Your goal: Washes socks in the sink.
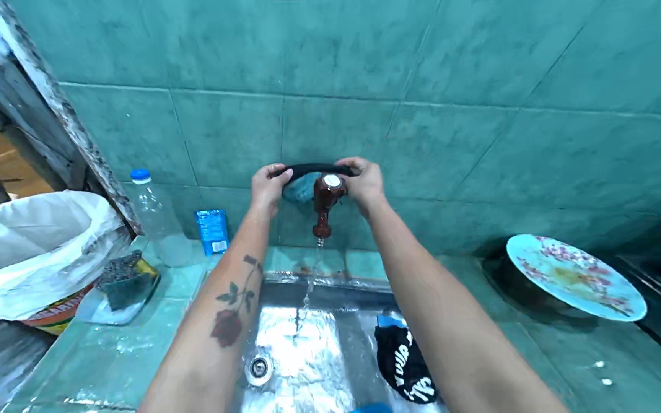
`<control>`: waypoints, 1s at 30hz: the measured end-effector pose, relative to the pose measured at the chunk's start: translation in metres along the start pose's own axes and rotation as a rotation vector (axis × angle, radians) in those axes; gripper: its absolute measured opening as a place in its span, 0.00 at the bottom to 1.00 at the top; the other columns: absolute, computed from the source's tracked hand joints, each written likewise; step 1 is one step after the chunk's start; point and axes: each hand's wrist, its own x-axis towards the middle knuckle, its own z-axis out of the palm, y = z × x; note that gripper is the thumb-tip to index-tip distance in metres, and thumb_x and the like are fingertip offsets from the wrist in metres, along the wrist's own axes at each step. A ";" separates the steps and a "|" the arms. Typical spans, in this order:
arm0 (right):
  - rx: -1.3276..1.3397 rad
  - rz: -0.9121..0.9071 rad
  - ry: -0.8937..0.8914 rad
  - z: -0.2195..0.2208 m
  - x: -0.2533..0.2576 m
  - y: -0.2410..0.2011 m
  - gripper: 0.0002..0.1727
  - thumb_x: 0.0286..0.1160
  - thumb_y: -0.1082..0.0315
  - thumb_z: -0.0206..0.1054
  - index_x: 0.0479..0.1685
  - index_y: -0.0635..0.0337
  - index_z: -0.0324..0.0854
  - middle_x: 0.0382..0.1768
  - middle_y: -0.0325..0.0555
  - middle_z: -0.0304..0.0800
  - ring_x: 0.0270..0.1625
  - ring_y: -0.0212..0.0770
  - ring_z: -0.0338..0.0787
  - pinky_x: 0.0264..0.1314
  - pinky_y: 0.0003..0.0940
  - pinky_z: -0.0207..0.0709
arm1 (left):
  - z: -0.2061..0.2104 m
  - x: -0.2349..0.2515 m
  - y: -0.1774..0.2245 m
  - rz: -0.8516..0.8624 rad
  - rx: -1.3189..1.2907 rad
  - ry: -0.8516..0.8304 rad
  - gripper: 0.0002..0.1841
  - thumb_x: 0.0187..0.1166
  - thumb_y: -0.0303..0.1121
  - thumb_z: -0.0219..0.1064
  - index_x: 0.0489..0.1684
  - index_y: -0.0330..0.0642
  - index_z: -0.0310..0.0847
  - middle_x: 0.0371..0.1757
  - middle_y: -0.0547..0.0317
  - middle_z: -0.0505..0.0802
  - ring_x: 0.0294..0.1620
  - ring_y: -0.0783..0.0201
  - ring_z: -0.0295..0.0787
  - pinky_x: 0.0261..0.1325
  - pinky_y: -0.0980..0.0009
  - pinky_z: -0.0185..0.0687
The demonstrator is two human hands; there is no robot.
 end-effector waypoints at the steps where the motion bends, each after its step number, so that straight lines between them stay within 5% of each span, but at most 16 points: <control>1: 0.005 0.010 -0.050 -0.002 -0.007 0.011 0.22 0.74 0.71 0.75 0.69 0.56 0.84 0.63 0.55 0.91 0.65 0.51 0.90 0.70 0.56 0.80 | 0.005 -0.010 -0.017 -0.004 -0.028 0.055 0.23 0.81 0.33 0.71 0.71 0.32 0.76 0.66 0.42 0.86 0.63 0.55 0.85 0.66 0.57 0.82; 4: -0.139 0.032 -0.247 -0.038 -0.052 0.037 0.31 0.84 0.69 0.66 0.86 0.53 0.65 0.68 0.58 0.86 0.63 0.52 0.91 0.65 0.52 0.85 | 0.002 -0.067 -0.055 -0.023 -0.107 0.193 0.29 0.85 0.40 0.67 0.79 0.33 0.66 0.73 0.43 0.82 0.71 0.56 0.81 0.72 0.58 0.79; 6: -0.419 0.098 -0.347 -0.073 -0.103 0.071 0.27 0.82 0.64 0.69 0.78 0.62 0.72 0.60 0.64 0.88 0.58 0.60 0.92 0.63 0.62 0.84 | 0.002 -0.112 -0.086 -0.114 -0.089 0.195 0.27 0.87 0.36 0.63 0.81 0.33 0.63 0.76 0.43 0.79 0.72 0.57 0.79 0.72 0.58 0.78; 8: -0.667 0.338 -0.497 -0.095 -0.169 0.123 0.26 0.79 0.53 0.73 0.65 0.65 0.83 0.55 0.69 0.90 0.60 0.70 0.89 0.64 0.76 0.77 | 0.006 -0.149 -0.120 -0.244 0.007 0.080 0.23 0.86 0.31 0.62 0.77 0.32 0.68 0.71 0.43 0.82 0.65 0.59 0.82 0.65 0.60 0.80; 10: -0.753 0.636 -0.575 -0.092 -0.241 0.172 0.41 0.67 0.44 0.80 0.72 0.68 0.79 0.63 0.75 0.85 0.69 0.77 0.82 0.70 0.82 0.69 | 0.013 -0.174 -0.148 -0.356 0.110 -0.152 0.18 0.87 0.28 0.62 0.71 0.31 0.73 0.64 0.43 0.85 0.59 0.58 0.83 0.62 0.59 0.80; 11: -0.751 0.742 -0.567 -0.079 -0.269 0.186 0.46 0.64 0.46 0.82 0.79 0.66 0.73 0.66 0.76 0.83 0.70 0.77 0.81 0.70 0.81 0.69 | 0.016 -0.182 -0.157 -0.398 0.179 -0.309 0.19 0.87 0.29 0.62 0.72 0.31 0.73 0.66 0.41 0.85 0.63 0.54 0.84 0.66 0.55 0.81; 13: -0.663 0.808 -0.528 -0.049 -0.294 0.190 0.35 0.72 0.58 0.76 0.79 0.62 0.71 0.61 0.72 0.86 0.63 0.72 0.88 0.64 0.74 0.77 | 0.025 -0.194 -0.167 -0.481 0.306 -0.559 0.21 0.88 0.35 0.63 0.75 0.34 0.72 0.67 0.38 0.85 0.65 0.49 0.85 0.67 0.50 0.81; 16: -0.155 0.666 -0.541 -0.030 -0.287 0.160 0.20 0.84 0.68 0.64 0.71 0.63 0.75 0.45 0.60 0.89 0.38 0.52 0.92 0.45 0.52 0.87 | 0.030 -0.210 -0.174 -0.712 0.390 -0.744 0.31 0.91 0.54 0.54 0.83 0.41 0.66 0.72 0.37 0.83 0.67 0.43 0.85 0.65 0.44 0.81; 17: 0.030 0.596 -0.569 -0.030 -0.281 0.152 0.19 0.85 0.71 0.62 0.72 0.64 0.74 0.44 0.56 0.89 0.38 0.47 0.92 0.44 0.46 0.88 | 0.029 -0.214 -0.174 -0.795 0.365 -0.762 0.34 0.90 0.58 0.52 0.86 0.43 0.64 0.72 0.38 0.83 0.66 0.43 0.86 0.64 0.43 0.83; 20: 0.218 0.421 -0.548 -0.042 -0.261 0.166 0.22 0.89 0.73 0.55 0.79 0.60 0.70 0.61 0.52 0.89 0.60 0.47 0.91 0.61 0.49 0.86 | 0.026 -0.215 -0.170 -0.838 0.213 -0.656 0.22 0.94 0.41 0.53 0.78 0.36 0.68 0.55 0.47 0.88 0.46 0.58 0.90 0.52 0.59 0.89; 23: -0.310 0.488 -0.396 -0.054 -0.256 0.225 0.26 0.83 0.75 0.61 0.82 0.62 0.72 0.80 0.63 0.76 0.82 0.63 0.75 0.83 0.62 0.68 | 0.022 -0.194 -0.157 -0.780 0.166 -0.484 0.16 0.92 0.30 0.53 0.71 0.32 0.72 0.41 0.55 0.82 0.34 0.66 0.81 0.44 0.69 0.84; 25: -0.538 0.585 -0.365 -0.053 -0.264 0.254 0.35 0.75 0.73 0.72 0.85 0.60 0.69 0.84 0.66 0.68 0.86 0.71 0.65 0.85 0.70 0.61 | 0.017 -0.180 -0.148 -0.723 0.309 -0.520 0.15 0.93 0.31 0.52 0.70 0.34 0.72 0.43 0.54 0.82 0.36 0.65 0.81 0.44 0.68 0.82; 28: -0.632 0.658 -0.356 -0.037 -0.282 0.253 0.39 0.64 0.60 0.84 0.78 0.62 0.76 0.75 0.72 0.76 0.79 0.75 0.73 0.77 0.75 0.67 | 0.010 -0.179 -0.149 -0.656 0.507 -0.590 0.20 0.94 0.39 0.52 0.74 0.33 0.73 0.66 0.36 0.84 0.64 0.47 0.82 0.67 0.49 0.77; 30: -0.608 0.689 -0.417 -0.027 -0.288 0.244 0.34 0.69 0.52 0.81 0.69 0.66 0.82 0.69 0.70 0.82 0.75 0.70 0.79 0.76 0.72 0.70 | 0.005 -0.186 -0.156 -0.645 0.581 -0.613 0.27 0.93 0.47 0.54 0.73 0.30 0.74 0.72 0.31 0.81 0.72 0.40 0.79 0.75 0.43 0.73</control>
